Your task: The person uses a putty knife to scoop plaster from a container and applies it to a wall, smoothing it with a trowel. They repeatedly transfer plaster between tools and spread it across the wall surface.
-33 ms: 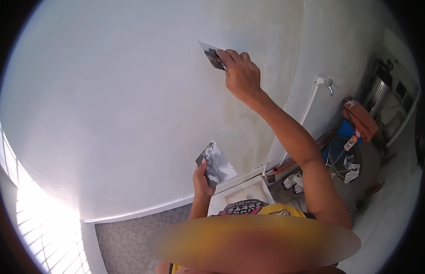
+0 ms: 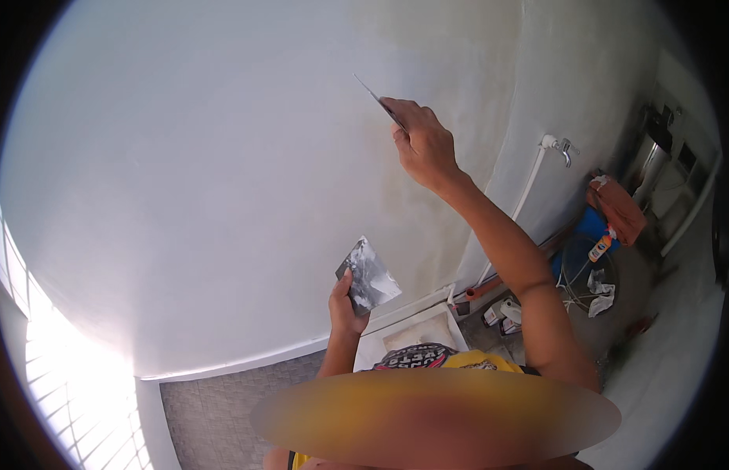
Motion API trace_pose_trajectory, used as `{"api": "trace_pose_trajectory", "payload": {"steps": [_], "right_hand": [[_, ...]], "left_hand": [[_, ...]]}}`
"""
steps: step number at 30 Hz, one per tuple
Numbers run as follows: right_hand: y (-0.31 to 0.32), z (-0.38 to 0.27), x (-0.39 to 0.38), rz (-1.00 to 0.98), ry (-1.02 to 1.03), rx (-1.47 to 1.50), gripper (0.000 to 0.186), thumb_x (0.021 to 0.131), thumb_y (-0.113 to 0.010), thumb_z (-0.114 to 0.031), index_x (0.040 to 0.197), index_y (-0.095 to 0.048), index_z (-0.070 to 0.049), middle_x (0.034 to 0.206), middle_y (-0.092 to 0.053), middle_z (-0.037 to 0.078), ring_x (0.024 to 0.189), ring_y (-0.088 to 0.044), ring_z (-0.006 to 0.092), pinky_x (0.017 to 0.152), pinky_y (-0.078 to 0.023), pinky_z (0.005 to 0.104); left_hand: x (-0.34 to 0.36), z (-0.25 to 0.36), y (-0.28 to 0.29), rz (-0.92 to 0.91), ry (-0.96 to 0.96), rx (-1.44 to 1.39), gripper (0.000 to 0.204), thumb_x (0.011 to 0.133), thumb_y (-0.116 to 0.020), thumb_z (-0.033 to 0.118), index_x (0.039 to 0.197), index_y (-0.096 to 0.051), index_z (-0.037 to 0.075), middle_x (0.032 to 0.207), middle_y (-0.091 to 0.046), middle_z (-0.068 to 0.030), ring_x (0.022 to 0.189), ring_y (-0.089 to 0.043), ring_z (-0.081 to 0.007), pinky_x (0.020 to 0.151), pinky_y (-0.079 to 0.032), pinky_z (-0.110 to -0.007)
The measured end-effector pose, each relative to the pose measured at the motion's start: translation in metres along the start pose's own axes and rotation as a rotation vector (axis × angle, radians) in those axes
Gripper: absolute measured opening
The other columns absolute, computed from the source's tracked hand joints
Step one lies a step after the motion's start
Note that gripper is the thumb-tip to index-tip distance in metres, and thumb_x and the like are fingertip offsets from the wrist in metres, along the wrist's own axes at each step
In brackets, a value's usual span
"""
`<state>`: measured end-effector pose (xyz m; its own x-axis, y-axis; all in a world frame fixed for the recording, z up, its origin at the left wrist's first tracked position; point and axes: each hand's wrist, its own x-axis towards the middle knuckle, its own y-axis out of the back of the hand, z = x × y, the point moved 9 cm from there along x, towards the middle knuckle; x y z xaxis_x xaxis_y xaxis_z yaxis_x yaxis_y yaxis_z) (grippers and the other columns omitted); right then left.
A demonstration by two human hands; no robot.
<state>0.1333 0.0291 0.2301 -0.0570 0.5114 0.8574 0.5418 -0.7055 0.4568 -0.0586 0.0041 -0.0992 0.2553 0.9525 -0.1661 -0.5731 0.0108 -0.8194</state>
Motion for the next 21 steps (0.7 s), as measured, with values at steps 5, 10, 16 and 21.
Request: {"api": "trace_pose_trajectory", "payload": {"steps": [5, 10, 16, 21], "right_hand": [[0.029, -0.051, -0.129, -0.28, 0.388, 0.645, 0.056, 0.089, -0.071, -0.003, 0.142, -0.061, -0.016, 0.122, -0.06, 0.011, 0.116, -0.055, 0.0325, 0.104, -0.045, 0.0443], [0.032, 0.008, -0.182, -0.292, 0.194, 0.168, 0.063, 0.076, -0.07, 0.004, 0.136, -0.065, -0.015, 0.118, -0.061, 0.01, 0.115, -0.055, 0.0331, 0.101, -0.046, 0.0486], [-0.002, 0.1, -0.276, -0.004, -1.301, 1.404, 0.029, 0.097, -0.059, -0.011, 0.124, -0.066, -0.003, 0.109, -0.071, 0.009, 0.099, -0.069, 0.0257, 0.091, -0.056, 0.0472], [-0.004, 0.096, -0.288, 0.217, -1.425, 1.659, 0.024, 0.09, -0.062, -0.007, 0.113, -0.066, -0.003, 0.106, -0.071, 0.01, 0.097, -0.071, 0.0253, 0.09, -0.058, 0.0433]], "left_hand": [[0.028, -0.008, -0.074, -0.247, 0.306, -0.222, 0.034, 0.107, -0.052, 0.024, 0.129, -0.058, -0.001, 0.109, -0.071, -0.0113, 0.095, -0.072, -0.0209, 0.084, -0.06, -0.039], [0.021, -0.008, -0.13, -0.432, 0.355, -0.179, 0.036, 0.109, -0.048, 0.02, 0.136, -0.054, -0.002, 0.125, -0.066, -0.0168, 0.111, -0.068, -0.0257, 0.098, -0.057, -0.042], [-0.004, 0.017, -0.148, -0.515, -0.613, 0.078, 0.033, 0.108, -0.055, 0.022, 0.135, -0.059, 0.005, 0.131, -0.067, -0.0159, 0.117, -0.065, -0.0319, 0.103, -0.052, -0.046], [-0.045, -0.009, -0.166, -0.783, -1.239, 1.088, 0.028, 0.097, -0.063, 0.004, 0.125, -0.069, 0.007, 0.127, -0.069, -0.0185, 0.115, -0.066, -0.0346, 0.097, -0.053, -0.043]]}}
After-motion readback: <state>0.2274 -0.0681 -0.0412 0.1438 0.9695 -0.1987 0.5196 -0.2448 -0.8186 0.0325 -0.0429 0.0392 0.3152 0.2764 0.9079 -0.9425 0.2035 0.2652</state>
